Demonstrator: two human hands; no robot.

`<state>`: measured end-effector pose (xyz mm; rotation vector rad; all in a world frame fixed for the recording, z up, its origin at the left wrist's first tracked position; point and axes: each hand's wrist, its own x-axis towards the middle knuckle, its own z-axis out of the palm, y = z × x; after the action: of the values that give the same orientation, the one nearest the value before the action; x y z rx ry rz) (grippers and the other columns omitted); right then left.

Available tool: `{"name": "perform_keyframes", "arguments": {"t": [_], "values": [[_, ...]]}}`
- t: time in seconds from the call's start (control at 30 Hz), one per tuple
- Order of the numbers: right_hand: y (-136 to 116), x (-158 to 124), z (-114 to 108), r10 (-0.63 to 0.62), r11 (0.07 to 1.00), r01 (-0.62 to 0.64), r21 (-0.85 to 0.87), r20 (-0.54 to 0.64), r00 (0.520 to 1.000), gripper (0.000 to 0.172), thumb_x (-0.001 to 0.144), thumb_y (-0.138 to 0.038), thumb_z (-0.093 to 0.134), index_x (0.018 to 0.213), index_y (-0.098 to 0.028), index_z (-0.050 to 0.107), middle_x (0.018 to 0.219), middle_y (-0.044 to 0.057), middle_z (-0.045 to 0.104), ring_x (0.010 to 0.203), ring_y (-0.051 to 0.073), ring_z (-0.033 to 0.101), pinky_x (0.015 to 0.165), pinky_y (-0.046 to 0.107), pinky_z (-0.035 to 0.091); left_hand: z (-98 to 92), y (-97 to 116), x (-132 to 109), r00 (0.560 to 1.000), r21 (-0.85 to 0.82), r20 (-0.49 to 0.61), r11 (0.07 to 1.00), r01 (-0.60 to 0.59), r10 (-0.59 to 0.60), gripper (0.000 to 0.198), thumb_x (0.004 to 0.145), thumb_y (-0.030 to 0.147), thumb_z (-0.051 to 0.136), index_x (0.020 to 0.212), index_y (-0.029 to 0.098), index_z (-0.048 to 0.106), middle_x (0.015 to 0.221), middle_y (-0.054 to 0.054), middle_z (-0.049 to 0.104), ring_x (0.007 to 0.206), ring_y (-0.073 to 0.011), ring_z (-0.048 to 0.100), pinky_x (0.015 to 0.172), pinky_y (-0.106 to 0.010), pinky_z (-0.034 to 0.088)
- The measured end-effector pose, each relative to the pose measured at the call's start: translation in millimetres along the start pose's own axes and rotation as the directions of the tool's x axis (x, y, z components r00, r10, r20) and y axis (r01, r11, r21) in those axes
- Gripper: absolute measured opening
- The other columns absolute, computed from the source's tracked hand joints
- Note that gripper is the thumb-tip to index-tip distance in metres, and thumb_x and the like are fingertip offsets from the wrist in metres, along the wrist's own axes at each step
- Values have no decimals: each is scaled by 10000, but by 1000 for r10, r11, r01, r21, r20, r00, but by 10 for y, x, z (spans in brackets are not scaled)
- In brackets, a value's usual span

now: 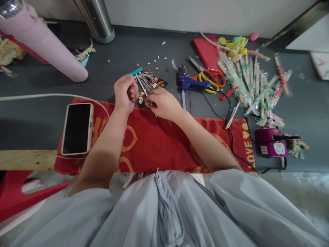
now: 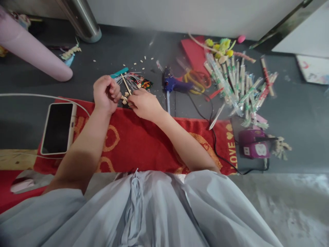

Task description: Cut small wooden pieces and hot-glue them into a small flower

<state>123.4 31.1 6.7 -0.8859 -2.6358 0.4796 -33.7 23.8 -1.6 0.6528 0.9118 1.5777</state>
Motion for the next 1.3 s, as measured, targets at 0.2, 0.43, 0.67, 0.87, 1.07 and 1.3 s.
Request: {"name": "perform_keyframes", "arguments": {"t": [0.2,0.43,0.67,0.87,1.07,1.3], "values": [[-36,-7,95,17,999,-19,-48,-25,1000,269,896,-225,454,956,-184,713,923,101,617,929,233,483,822,354,375,-16,-40,23,999,2,11,999,40,-40,483,939,537,374,604,190,362,468,45,128,417,-67,173,420,-227,88],[29,-7,102,50,997,-53,-59,-61,997,268,872,-228,497,1051,-193,693,932,98,598,917,234,474,825,362,366,7,-28,1,1000,69,6,997,-26,25,386,942,314,463,585,186,392,460,54,230,408,-58,146,420,-261,66],[78,-17,74,25,999,-26,-29,-67,997,172,821,-208,536,877,-168,693,906,93,592,903,229,484,846,365,374,-2,-26,-12,1000,18,27,1000,-16,15,388,955,298,446,592,175,391,464,51,244,410,-50,143,426,-257,46],[51,-44,100,18,1000,-19,-15,-68,998,228,858,-233,497,879,-190,720,895,89,595,911,227,494,821,364,383,-38,-53,14,999,-60,26,998,21,-19,491,932,552,397,611,183,354,484,44,115,412,-55,163,449,-237,34],[-148,-24,-96,17,983,-7,184,-57,998,189,828,-202,513,845,-155,695,847,69,648,835,175,556,808,317,408,15,-94,28,986,103,78,983,-154,146,344,839,351,596,571,198,445,434,60,247,384,-47,172,393,-256,64],[-320,-28,-142,-34,778,-162,607,298,954,168,815,-163,443,791,-163,609,689,22,640,607,116,552,663,287,455,598,401,-390,841,492,378,686,-536,387,345,869,338,562,545,222,536,506,22,438,463,-75,357,466,-265,288]]}}
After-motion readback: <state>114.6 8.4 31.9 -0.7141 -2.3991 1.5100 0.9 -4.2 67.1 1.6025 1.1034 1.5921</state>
